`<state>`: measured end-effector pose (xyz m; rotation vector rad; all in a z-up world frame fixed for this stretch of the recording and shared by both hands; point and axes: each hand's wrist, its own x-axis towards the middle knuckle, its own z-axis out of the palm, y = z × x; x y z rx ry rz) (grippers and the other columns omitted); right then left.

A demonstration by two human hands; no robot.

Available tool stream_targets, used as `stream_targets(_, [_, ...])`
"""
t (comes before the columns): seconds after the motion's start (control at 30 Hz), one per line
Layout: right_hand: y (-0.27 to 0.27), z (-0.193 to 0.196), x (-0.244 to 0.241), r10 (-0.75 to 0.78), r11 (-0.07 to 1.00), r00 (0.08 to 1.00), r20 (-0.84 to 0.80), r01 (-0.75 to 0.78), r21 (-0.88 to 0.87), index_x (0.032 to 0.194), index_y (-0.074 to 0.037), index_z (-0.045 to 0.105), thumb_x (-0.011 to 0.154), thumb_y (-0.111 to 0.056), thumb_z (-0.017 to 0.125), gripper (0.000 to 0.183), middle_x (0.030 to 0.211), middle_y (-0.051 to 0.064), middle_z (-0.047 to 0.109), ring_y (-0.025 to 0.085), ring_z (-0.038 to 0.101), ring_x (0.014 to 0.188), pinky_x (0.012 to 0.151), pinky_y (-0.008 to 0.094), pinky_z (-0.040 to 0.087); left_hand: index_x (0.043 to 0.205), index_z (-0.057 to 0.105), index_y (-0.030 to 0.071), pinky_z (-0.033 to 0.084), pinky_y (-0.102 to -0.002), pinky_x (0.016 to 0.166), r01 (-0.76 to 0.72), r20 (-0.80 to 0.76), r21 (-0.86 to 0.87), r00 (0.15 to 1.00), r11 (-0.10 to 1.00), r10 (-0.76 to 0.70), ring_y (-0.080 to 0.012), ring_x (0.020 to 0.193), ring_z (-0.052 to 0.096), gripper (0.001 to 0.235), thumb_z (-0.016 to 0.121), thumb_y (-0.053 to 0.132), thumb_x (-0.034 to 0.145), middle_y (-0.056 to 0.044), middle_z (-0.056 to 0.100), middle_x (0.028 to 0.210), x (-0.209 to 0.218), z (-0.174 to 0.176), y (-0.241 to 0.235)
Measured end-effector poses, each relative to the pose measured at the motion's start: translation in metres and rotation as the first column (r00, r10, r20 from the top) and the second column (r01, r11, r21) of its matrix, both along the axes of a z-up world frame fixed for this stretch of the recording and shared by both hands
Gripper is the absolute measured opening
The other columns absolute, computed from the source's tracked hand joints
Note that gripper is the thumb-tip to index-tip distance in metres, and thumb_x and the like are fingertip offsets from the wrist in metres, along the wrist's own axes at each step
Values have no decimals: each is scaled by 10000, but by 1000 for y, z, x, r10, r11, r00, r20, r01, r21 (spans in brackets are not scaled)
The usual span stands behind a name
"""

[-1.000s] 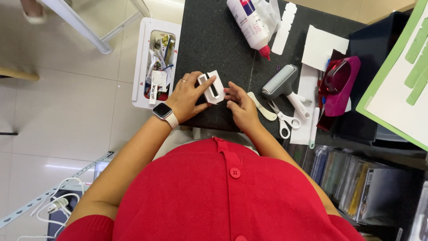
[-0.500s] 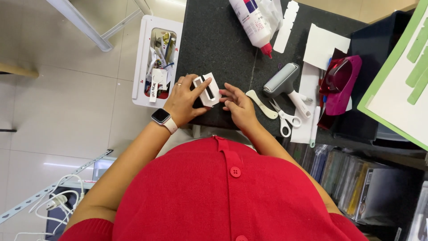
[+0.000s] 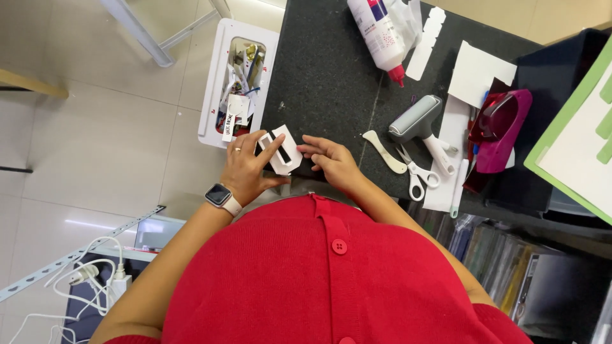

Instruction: Assembling and decorating small paper boxes by folding components, applying glue, and arranging paper flowers.

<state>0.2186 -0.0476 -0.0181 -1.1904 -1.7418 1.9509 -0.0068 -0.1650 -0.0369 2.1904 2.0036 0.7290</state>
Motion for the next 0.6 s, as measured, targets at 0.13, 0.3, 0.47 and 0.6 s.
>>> stream_targets(0.13, [-2,0,-10,76,997,997,15,-76,9,1431,-21,591,916,-23,512,521,1239,208,730,234,709,1108,800,278,629,1551,480,296,400,-426,975,-18,105,-1,994,1000,18,-337,1215,490,954,811,638,724,-136,463,1346,-1,-7,-14])
stream_targets(0.3, [-2,-1,-15,66,996,998,-19,-67,-52,1430,-7,582,925,-41,519,510,1236,219,724,232,698,1085,823,288,623,1522,520,240,433,-456,1014,-35,263,10,964,999,31,-362,1229,504,899,877,496,737,-151,459,1327,-1,-9,-20])
stream_targets(0.47, [-2,11,-13,-21,994,999,-36,17,-104,1410,-10,589,933,-65,566,481,1207,233,722,252,722,1053,810,306,636,1501,549,231,443,-480,1019,-64,310,31,949,997,51,-380,1224,515,866,902,433,736,-161,464,1315,0,-8,-20])
stream_targets(0.6, [-2,8,-11,-39,998,999,3,40,-54,1354,11,626,936,-70,622,427,1153,242,729,289,748,1006,814,362,646,1479,578,206,437,-495,1037,-53,318,105,948,993,17,-388,1199,518,849,906,429,729,-172,468,1299,-1,-9,-13])
